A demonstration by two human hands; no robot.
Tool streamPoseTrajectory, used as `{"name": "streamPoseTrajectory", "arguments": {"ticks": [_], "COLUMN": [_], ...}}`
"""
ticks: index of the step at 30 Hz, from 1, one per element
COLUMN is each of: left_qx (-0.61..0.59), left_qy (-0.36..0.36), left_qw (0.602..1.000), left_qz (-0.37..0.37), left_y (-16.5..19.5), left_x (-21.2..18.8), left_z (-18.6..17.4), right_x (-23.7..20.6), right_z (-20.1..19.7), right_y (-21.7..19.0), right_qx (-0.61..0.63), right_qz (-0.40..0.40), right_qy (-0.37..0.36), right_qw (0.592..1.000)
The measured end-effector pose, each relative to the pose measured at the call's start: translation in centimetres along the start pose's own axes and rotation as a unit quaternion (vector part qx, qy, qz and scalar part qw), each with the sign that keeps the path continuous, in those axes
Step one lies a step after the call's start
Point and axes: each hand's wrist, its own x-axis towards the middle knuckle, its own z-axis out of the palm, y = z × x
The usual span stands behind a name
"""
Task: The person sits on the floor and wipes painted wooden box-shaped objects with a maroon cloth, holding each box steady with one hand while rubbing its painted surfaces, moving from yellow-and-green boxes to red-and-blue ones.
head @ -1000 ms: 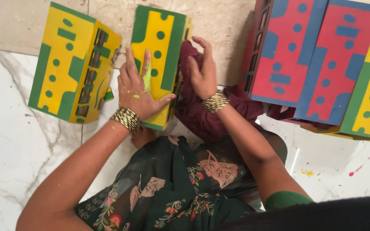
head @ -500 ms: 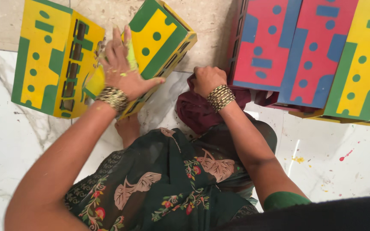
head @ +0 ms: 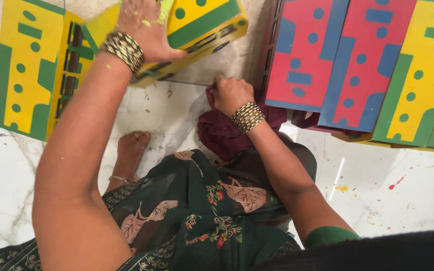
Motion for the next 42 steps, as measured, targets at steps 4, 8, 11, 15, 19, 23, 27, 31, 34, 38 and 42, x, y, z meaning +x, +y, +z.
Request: {"name": "streamPoseTrajectory", "arguments": {"ticks": [4,8,11,15,19,23,27,31,34,38,42], "left_qx": [0.006,0.090,0.145,0.173,0.163,0.171,0.191,0.173,0.045,-0.072,-0.090], "left_qy": [-0.097,-0.232,-0.217,-0.157,-0.088,-0.035,-0.033,-0.013,-0.042,-0.091,-0.108], "left_qw": [0.995,0.967,0.965,0.968,0.969,0.961,0.961,0.979,0.997,0.993,0.988], "left_qz": [0.018,-0.043,0.011,0.096,0.165,0.214,0.197,0.105,0.037,-0.004,-0.064], "left_y": [-1.5,-1.7,-1.6,-1.0,-0.4,-0.6,-1.1,-0.9,-0.7,-0.4,1.7], "left_x": [0.3,-0.6,-1.6,-4.2,-5.4,-6.7,-8.3,-9.7,-10.0,-9.7,-11.0], "left_z": [-1.8,-4.2,-5.9,-7.2,-7.6,-6.7,-5.5,-4.7,-4.4,-3.9,-2.6], "right_x": [0.0,-0.6,-0.9,-0.6,-0.6,-1.8,-2.2,-1.5,-0.6,0.3,0.9], "right_z": [0.3,2.1,2.8,1.7,-1.5,-4.8,-5.1,-3.4,-2.2,0.3,3.5], "right_y": [0.6,1.0,1.6,1.9,1.0,-0.6,-2.9,-2.8,0.0,2.3,0.6], "right_qx": [-0.014,-0.065,-0.073,-0.045,0.050,0.225,0.257,0.347,0.273,0.242,0.250], "right_qz": [0.010,-0.017,-0.015,0.018,0.055,-0.120,-0.218,-0.045,-0.064,-0.088,-0.177], "right_qy": [0.000,-0.087,-0.099,-0.049,0.081,0.340,0.305,0.209,0.152,0.061,-0.013], "right_qw": [1.000,0.994,0.992,0.998,0.994,0.905,0.891,0.913,0.948,0.964,0.952]}}
